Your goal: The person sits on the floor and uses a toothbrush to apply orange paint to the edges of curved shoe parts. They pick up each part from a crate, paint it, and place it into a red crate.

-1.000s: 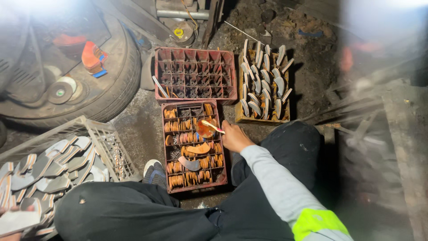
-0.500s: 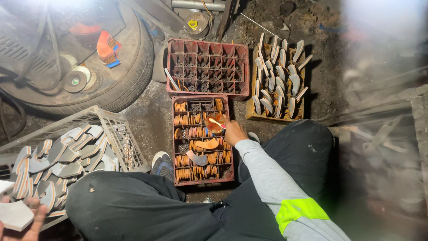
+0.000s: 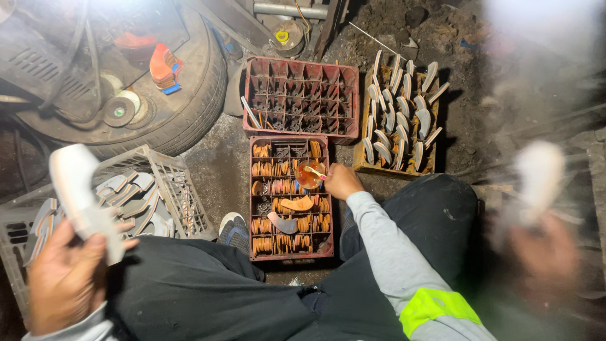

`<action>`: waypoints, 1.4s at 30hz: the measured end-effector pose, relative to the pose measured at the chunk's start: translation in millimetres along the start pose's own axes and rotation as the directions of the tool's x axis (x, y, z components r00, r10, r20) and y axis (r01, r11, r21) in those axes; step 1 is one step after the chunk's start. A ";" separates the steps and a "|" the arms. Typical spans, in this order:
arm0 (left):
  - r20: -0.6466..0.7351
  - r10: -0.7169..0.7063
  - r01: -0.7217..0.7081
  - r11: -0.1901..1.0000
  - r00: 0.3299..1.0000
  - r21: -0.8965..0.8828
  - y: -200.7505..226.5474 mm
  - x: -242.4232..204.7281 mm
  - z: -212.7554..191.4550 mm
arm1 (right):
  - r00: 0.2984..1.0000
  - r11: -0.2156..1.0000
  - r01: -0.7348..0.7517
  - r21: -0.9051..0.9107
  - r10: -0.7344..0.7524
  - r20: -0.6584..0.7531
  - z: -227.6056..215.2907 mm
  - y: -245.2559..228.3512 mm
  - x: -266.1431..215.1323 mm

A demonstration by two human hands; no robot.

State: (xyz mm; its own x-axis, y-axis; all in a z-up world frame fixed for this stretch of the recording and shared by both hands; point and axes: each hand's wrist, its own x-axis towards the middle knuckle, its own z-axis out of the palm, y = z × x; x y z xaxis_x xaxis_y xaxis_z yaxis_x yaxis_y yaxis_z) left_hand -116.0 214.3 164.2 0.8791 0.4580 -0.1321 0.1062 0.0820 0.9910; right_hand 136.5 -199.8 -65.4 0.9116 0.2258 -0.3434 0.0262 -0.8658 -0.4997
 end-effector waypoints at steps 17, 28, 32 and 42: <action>0.508 -0.229 0.517 0.659 0.830 -0.547 -79.8 10.8 206.8 | 0.854 0.776 0.500 0.384 -0.370 -0.365 -99.4 -69.7 -124.7; 0.614 -0.153 0.530 0.687 0.774 -0.497 -90.3 6.9 207.9 | 0.846 0.881 0.416 0.226 -0.284 -0.451 -107.5 -83.9 -118.8; 0.612 -0.164 0.537 0.682 0.774 -0.496 -91.8 8.8 212.6 | 0.679 0.747 0.648 0.147 -0.480 -0.556 -94.5 -89.4 -122.9; 0.591 -0.172 0.518 0.705 0.788 -0.485 -97.1 10.0 214.7 | 0.724 0.768 0.600 0.225 -0.402 -0.560 -95.2 -88.0 -119.1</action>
State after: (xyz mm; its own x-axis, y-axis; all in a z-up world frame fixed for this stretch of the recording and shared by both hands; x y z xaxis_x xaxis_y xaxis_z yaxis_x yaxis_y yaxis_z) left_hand -17.8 20.9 71.7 0.9492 -0.1761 -0.2609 0.3044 0.7245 0.6184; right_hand 64.6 -193.0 95.2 0.8795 0.2611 0.3978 0.4749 -0.4290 -0.7684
